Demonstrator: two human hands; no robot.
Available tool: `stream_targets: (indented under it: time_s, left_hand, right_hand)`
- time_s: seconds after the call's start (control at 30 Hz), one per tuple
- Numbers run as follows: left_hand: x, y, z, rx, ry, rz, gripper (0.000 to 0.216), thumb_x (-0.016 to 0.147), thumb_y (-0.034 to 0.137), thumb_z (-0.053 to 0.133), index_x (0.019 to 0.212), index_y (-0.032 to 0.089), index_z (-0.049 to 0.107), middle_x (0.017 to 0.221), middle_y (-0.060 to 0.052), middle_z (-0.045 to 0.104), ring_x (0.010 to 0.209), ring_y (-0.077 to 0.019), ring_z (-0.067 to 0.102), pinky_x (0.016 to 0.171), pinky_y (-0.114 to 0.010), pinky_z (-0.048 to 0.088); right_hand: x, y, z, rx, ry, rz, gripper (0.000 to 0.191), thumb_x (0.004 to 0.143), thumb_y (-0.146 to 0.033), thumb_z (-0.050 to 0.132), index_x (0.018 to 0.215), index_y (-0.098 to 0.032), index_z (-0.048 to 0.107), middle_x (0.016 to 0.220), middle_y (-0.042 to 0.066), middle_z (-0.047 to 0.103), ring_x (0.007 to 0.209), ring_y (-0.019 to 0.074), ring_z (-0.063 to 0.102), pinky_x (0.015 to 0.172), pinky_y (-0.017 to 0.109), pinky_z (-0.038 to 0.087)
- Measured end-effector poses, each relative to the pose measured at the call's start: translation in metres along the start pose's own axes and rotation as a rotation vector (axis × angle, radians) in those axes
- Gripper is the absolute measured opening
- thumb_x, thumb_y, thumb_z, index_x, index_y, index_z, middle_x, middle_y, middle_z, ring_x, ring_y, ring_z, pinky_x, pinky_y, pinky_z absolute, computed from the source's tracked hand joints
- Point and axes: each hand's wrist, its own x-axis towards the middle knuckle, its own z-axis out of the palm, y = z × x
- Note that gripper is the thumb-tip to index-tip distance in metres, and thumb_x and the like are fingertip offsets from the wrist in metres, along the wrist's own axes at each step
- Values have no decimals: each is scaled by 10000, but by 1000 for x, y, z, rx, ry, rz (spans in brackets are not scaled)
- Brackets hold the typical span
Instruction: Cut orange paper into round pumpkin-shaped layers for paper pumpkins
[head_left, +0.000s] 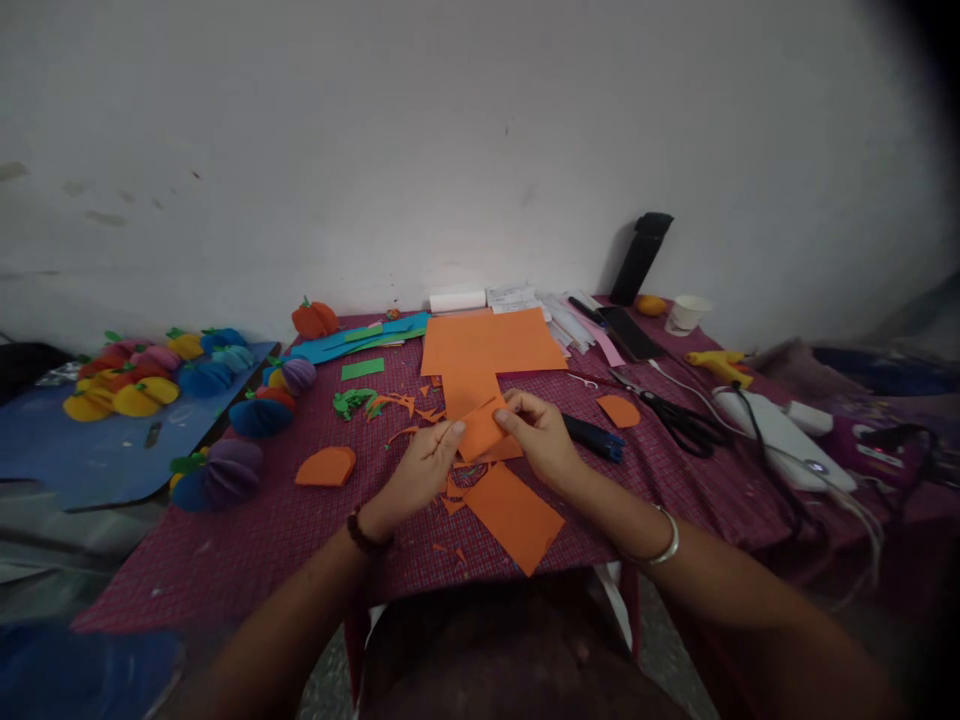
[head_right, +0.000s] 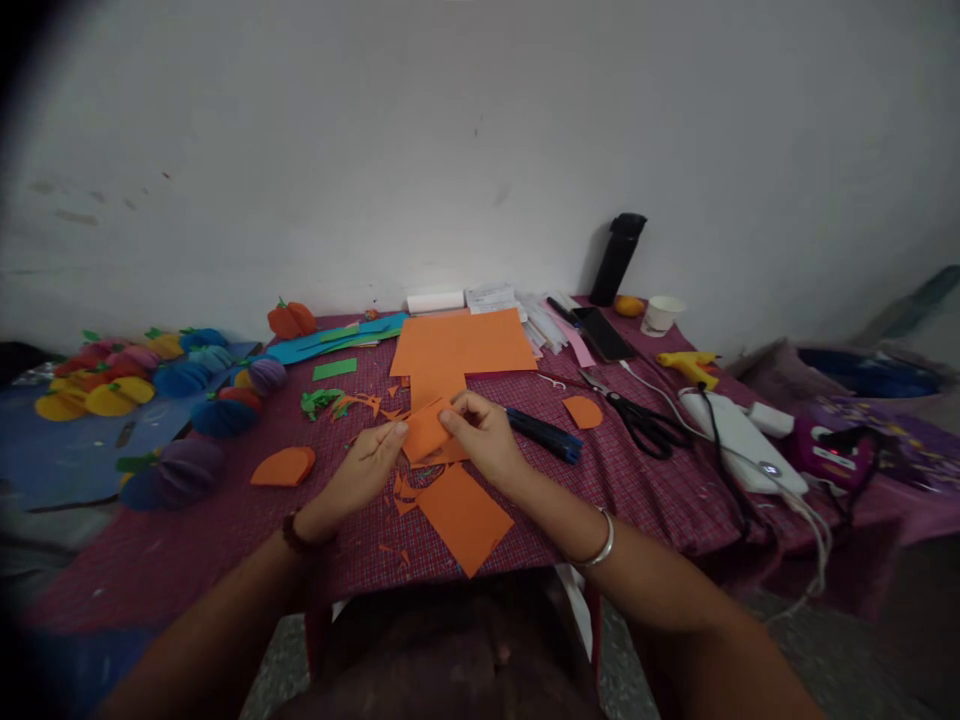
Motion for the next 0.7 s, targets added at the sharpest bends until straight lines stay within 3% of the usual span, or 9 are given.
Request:
stream_targets:
  time_s: [0.17,0.37,0.53,0.6,0.7]
  left_hand:
    - [-2,-3,2,86,19,4,429,936,480,352,624,187,355,620,31,330,575,-102,312,540,-252,264]
    - [-4,-4,4,99,-8,14,416,949,464,329,644,186,373,624,30,353,577,-104,328,546,-253,266]
    - [-6,-4,4,163,5,104,411,942,439,380,623,179,384,607,30,387,564,-99,333,549,-251,270]
    - [-6,-5,4,97,7,62,423,935,456,392,623,172,427,606,21,423,568,-103,365,551,-249,292]
    - [-3,-7,5,-193,-65,-57,435,921,483,412,650,161,523,613,-10,512,591,-131,473,581,-259,375]
  right_hand:
    - [1,4,0,103,21,12,287,793,-347,657,624,-198,479,674,-24,462,646,127,421,617,255,349]
    - [0,3,2,105,46,19,313,776,-370,668,608,-198,468,664,-25,455,635,127,413,608,253,352]
    - [0,2,3,119,57,40,340,772,-381,669,599,-201,437,651,-30,423,615,123,391,587,251,339]
    - [-1,1,1,118,29,36,346,782,-387,663,605,-202,431,657,-30,420,614,123,388,585,251,335]
    - [-2,-3,-1,98,-31,-21,332,808,-379,645,619,-202,439,680,-24,422,629,126,393,597,259,334]
